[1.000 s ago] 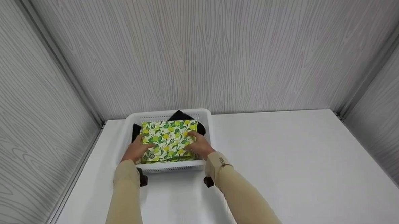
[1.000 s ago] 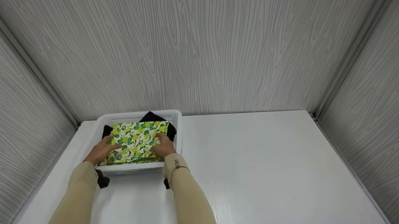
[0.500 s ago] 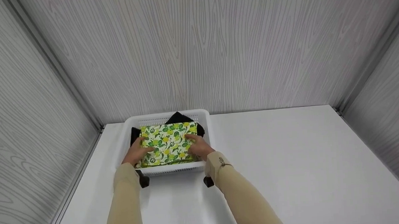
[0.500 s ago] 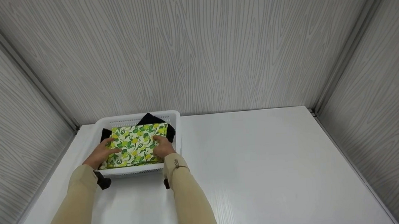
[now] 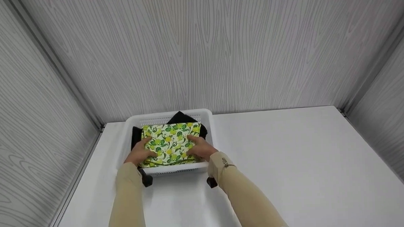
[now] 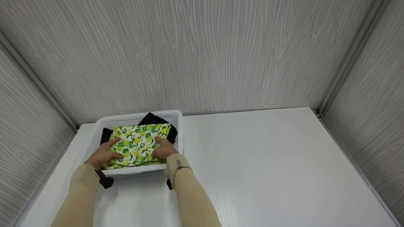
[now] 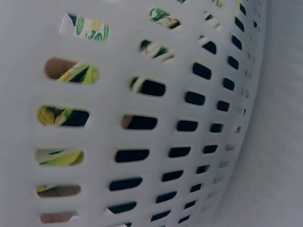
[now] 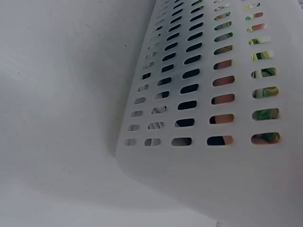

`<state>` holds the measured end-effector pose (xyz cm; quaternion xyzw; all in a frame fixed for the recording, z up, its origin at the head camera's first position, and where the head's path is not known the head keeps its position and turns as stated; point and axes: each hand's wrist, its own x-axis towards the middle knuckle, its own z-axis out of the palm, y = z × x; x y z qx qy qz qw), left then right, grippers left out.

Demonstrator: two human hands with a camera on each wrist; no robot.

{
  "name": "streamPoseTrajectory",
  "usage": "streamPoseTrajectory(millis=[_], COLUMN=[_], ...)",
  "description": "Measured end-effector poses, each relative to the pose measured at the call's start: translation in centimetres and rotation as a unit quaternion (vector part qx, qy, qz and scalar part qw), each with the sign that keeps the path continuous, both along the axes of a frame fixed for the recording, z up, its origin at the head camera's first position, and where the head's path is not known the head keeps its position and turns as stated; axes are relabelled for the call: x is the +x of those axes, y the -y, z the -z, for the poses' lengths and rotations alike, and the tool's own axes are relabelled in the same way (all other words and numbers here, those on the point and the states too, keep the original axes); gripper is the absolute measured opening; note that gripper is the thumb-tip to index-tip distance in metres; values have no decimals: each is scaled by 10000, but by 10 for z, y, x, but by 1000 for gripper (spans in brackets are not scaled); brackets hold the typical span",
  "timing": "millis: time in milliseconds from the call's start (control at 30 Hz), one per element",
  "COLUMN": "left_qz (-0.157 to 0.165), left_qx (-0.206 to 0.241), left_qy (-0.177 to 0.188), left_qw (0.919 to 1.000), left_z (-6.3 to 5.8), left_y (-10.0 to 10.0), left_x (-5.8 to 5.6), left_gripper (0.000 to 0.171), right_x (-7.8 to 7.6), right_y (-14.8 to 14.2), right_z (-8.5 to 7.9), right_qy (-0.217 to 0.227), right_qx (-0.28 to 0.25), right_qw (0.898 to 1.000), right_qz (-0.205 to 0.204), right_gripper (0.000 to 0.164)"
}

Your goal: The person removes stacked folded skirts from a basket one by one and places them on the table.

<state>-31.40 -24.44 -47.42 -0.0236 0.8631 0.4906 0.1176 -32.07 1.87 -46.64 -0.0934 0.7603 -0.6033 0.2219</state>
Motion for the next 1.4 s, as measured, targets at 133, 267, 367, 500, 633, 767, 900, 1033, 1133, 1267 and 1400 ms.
streamPoseTrajectory(millis=[133,267,367,500,633,767,900,1033,1133,1267,1400], left_qz=[-71,-149,-180,-247,-272,-312,-399,-540,-616,-624,-602], left_qx=[150,323,430,470,410,402,435,554,675,778,751], left_qy=[59,-42,-139,-298,-576,-734,-856,-998,-1111,-1230,-1348], left_qw=[9998,9994,9988,9981,9971,9960,9946,9920,9896,9874,9862], left_z=[-7,-12,-14,-18,-27,-36,-41,-43,-45,-47,-49], left_y=[-2,-4,-6,-9,-12,-15,-20,-27,-34,-43,-53], left_x=[3,5,7,9,10,12,15,17,19,20,22], left_gripper=[84,82,82,83,84,85,85,84,82,80,79], right_x=[3,0,1,1,1,2,3,3,3,4,5], right_y=[-3,-6,-9,-13,-17,-21,-27,-34,-41,-50,-61], right_z=[-5,-4,-7,-12,-20,-29,-33,-37,-40,-43,-47], right_qy=[30,-24,-216,-414,-586,-679,-719,-839,-917,-1024,-1053], right_qx=[-133,-180,-59,-26,-224,-317,-406,-462,-460,-430,-445], right_qw=[9999,9998,9997,9991,9980,9972,9966,9954,9947,9936,9933], right_qz=[-12,36,32,-4,-74,-84,-48,16,106,186,164], right_gripper=[81,83,84,84,82,82,81,82,82,82,82])
